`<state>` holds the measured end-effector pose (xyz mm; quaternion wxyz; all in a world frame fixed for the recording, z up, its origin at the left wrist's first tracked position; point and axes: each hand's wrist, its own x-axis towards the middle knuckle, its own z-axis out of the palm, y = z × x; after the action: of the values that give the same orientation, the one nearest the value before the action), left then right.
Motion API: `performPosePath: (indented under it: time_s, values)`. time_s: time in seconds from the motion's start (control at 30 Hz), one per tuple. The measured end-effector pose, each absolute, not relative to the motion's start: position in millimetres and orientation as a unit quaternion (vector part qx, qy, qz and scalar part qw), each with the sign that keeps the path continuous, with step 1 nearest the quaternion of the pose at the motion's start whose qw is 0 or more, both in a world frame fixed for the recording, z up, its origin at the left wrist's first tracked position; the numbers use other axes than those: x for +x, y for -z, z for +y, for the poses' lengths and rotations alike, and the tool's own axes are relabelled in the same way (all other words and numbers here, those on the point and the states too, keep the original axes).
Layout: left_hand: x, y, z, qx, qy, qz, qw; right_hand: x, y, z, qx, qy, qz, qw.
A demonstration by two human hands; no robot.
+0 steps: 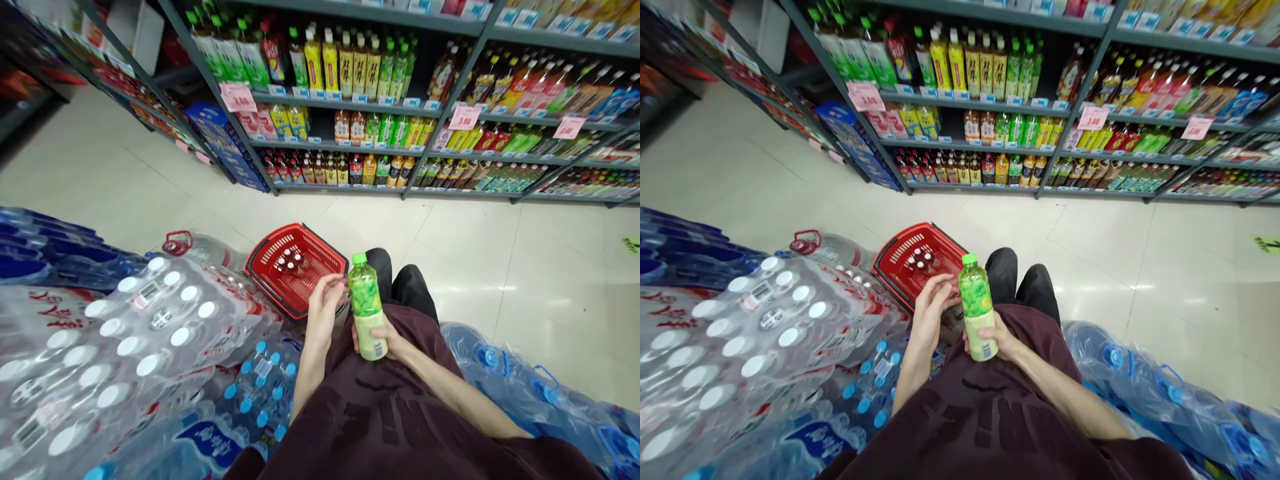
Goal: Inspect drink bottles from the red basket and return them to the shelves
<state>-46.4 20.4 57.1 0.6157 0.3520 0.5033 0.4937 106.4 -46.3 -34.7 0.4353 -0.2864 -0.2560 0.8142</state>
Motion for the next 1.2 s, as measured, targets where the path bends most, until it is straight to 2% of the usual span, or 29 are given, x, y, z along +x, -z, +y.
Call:
performPosePath:
  time_s: [0.1,0.17,0.27,0.53,0.73,0.83,1.0,1.2]
  values:
    - [-51,-61,20,0.402,-0.473,0.508,0.597,102,27,-43,-0.425,-0.659,-0.402,0.473]
    - [-51,-62,19,0.436,-0.465,0.502,0.585,102,23,-41,-0.501,-0.543,-0.487,0.466]
    - [-46,-61,17,0.456,-0.457,0.526,0.554,105,21,-39,-0.563,-0.431,-0.549,0.443]
    - [-25,-78,17,0.558,-0.487,0.550,0.386,134,27,-32,-0.572,-0.205,-0.633,0.479]
    - [3,-91,13,0.681,-0.370,0.532,0.341,192,48,-15,-0.546,-0.068,-0.664,0.506]
    - [28,-90,7,0.713,-0.316,0.538,0.319,215,60,-11,-0.544,-0.093,-0.677,0.488]
    - [56,-75,-1,0.767,-0.262,0.487,0.325,228,54,-14,-0.486,-0.243,-0.717,0.436]
    - [59,-57,9,0.808,-0.238,0.412,0.348,229,40,-21,-0.458,-0.337,-0.669,0.478]
